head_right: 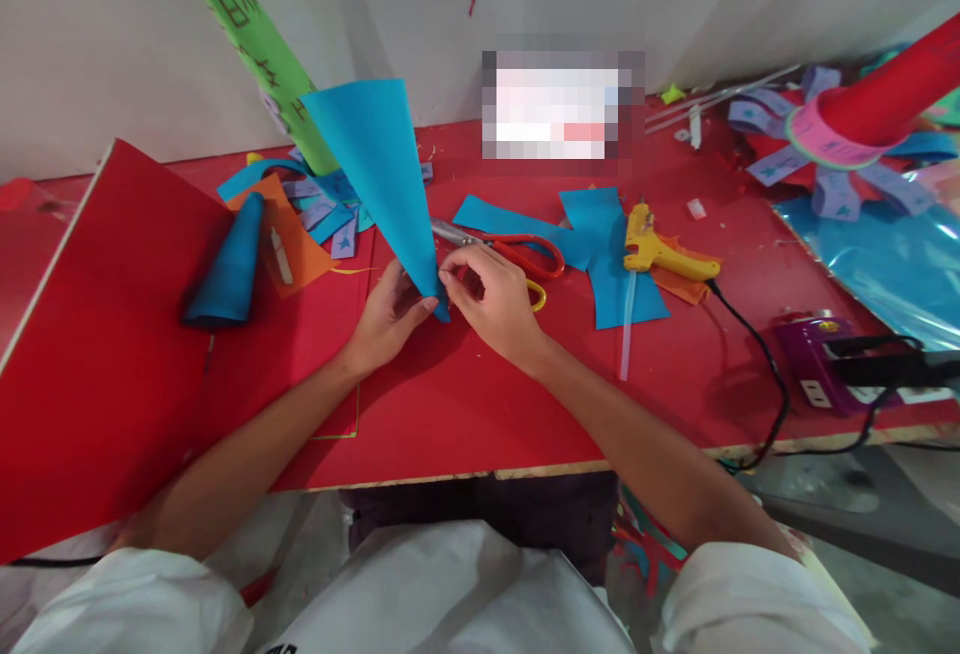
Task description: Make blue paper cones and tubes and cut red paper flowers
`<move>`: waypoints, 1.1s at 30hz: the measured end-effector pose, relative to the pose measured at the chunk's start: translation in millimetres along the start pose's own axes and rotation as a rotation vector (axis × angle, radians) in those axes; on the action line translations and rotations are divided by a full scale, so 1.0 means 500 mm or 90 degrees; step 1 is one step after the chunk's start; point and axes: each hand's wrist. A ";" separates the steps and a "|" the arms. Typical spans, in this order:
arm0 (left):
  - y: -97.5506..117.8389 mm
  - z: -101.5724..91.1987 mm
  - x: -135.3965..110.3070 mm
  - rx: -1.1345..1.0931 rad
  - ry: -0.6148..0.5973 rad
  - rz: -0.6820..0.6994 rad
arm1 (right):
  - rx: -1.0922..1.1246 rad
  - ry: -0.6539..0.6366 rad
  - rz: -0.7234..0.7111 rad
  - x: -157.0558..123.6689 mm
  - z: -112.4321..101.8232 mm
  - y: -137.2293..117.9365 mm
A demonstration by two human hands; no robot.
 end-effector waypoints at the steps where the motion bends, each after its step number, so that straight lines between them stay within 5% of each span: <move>1: 0.000 0.000 0.000 0.004 -0.002 0.000 | 0.004 -0.001 0.003 0.000 0.000 0.001; 6: 0.007 -0.002 0.001 -0.002 -0.020 0.005 | 0.018 -0.014 0.008 0.001 0.000 -0.001; 16: 0.031 0.000 0.007 0.022 0.072 -0.047 | 0.009 -0.036 0.025 -0.010 0.014 -0.002; 22: 0.037 0.000 0.004 -0.047 0.014 -0.100 | 0.050 -0.013 0.061 -0.013 0.023 -0.001; 33: 0.031 0.010 0.002 -0.091 0.040 -0.104 | 0.085 -0.009 0.093 -0.019 0.037 -0.001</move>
Point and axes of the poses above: each hand's wrist, its own x-axis towards the middle knuckle, its own z-axis out of the palm, y = z × x, and after that the axes turned 15 degrees about x, right-handed
